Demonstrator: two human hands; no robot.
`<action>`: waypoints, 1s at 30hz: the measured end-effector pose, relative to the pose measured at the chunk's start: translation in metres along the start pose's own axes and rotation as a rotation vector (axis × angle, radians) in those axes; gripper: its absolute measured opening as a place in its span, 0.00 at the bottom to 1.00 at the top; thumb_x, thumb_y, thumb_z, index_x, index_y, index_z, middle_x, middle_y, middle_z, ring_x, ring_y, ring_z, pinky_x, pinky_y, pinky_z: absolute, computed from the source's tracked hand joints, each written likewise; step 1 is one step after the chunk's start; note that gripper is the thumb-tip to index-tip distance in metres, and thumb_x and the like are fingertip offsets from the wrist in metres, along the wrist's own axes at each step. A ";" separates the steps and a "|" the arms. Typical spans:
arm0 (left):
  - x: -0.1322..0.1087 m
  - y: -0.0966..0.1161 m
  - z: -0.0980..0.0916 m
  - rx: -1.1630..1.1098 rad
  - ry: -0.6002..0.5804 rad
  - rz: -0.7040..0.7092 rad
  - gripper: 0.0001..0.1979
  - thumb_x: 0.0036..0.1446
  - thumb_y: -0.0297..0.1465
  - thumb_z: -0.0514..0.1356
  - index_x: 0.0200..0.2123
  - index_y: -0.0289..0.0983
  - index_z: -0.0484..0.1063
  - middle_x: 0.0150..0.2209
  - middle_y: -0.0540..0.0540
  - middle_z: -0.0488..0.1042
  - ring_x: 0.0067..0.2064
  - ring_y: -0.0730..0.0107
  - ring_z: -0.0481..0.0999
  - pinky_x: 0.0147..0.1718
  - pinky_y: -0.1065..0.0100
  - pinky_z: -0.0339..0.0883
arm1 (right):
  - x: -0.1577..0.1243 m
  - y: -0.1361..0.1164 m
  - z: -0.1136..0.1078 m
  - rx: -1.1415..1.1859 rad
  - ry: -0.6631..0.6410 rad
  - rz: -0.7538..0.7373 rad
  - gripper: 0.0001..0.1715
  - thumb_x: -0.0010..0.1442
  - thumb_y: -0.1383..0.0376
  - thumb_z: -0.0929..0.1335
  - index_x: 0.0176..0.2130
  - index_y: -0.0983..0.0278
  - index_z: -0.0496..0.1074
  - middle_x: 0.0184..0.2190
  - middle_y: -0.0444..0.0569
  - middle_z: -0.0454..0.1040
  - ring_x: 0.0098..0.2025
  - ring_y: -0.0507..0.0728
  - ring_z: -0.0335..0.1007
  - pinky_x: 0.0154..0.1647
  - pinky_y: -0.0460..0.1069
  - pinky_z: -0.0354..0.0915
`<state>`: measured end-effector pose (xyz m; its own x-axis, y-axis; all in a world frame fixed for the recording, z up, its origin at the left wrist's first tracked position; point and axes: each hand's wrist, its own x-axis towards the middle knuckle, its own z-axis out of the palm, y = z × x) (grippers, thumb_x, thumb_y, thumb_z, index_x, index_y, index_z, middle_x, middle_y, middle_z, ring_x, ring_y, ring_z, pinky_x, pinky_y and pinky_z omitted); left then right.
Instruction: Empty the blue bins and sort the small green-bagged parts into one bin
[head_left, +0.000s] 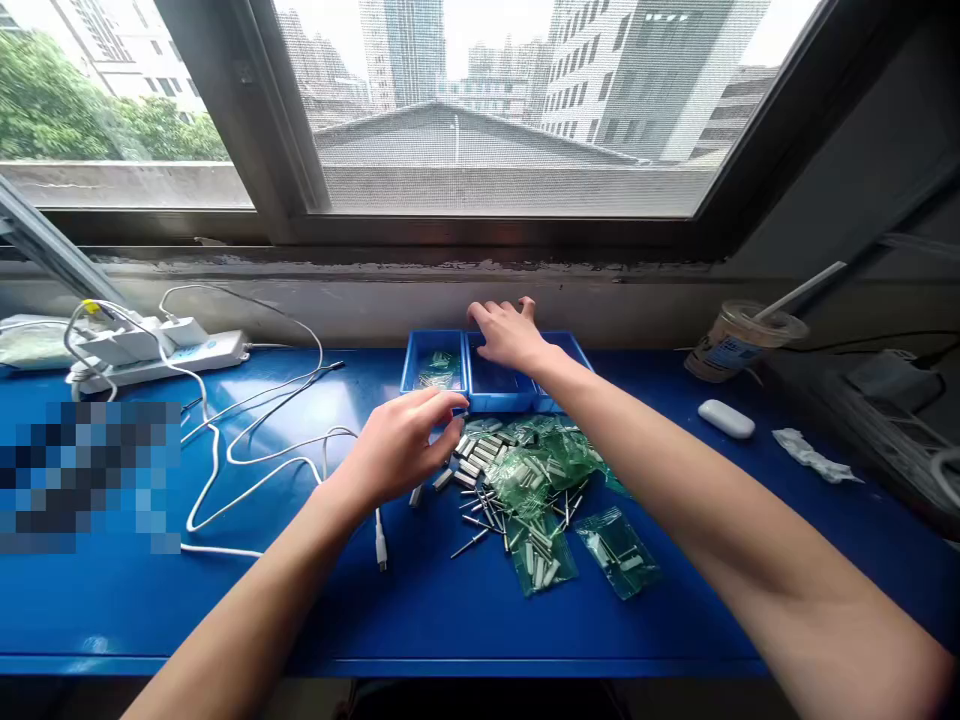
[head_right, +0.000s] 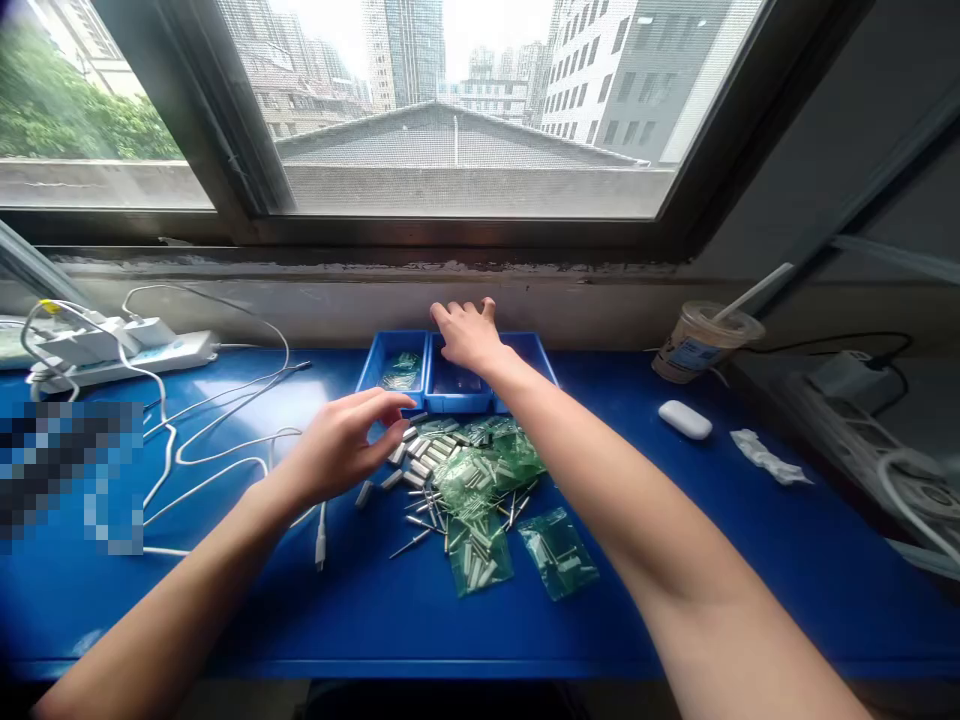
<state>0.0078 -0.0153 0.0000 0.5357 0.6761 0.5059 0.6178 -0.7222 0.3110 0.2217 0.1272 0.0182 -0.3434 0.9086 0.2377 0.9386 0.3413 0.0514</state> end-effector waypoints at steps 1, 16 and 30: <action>0.000 0.000 0.000 0.015 0.006 0.010 0.10 0.70 0.29 0.58 0.50 0.37 0.76 0.42 0.45 0.81 0.38 0.64 0.80 0.38 0.64 0.72 | 0.001 0.000 0.001 -0.002 -0.010 0.002 0.29 0.60 0.70 0.72 0.60 0.62 0.70 0.56 0.58 0.76 0.57 0.70 0.68 0.66 0.73 0.47; -0.001 0.000 0.002 0.045 0.017 0.051 0.09 0.69 0.29 0.59 0.49 0.36 0.76 0.42 0.44 0.82 0.41 0.60 0.81 0.42 0.61 0.74 | -0.008 0.004 -0.007 -0.007 -0.015 0.013 0.25 0.64 0.67 0.72 0.60 0.60 0.73 0.58 0.57 0.77 0.62 0.71 0.66 0.68 0.74 0.45; -0.002 0.003 -0.001 -0.008 0.073 0.045 0.12 0.68 0.31 0.59 0.48 0.35 0.80 0.39 0.44 0.81 0.37 0.67 0.78 0.40 0.66 0.70 | -0.198 -0.009 -0.119 0.469 0.759 0.113 0.22 0.74 0.49 0.63 0.55 0.56 0.77 0.52 0.50 0.78 0.47 0.63 0.77 0.41 0.60 0.68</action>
<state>0.0083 -0.0187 0.0010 0.5190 0.6309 0.5767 0.5895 -0.7527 0.2930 0.2850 -0.0846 0.0864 0.0216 0.5957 0.8029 0.7975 0.4741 -0.3732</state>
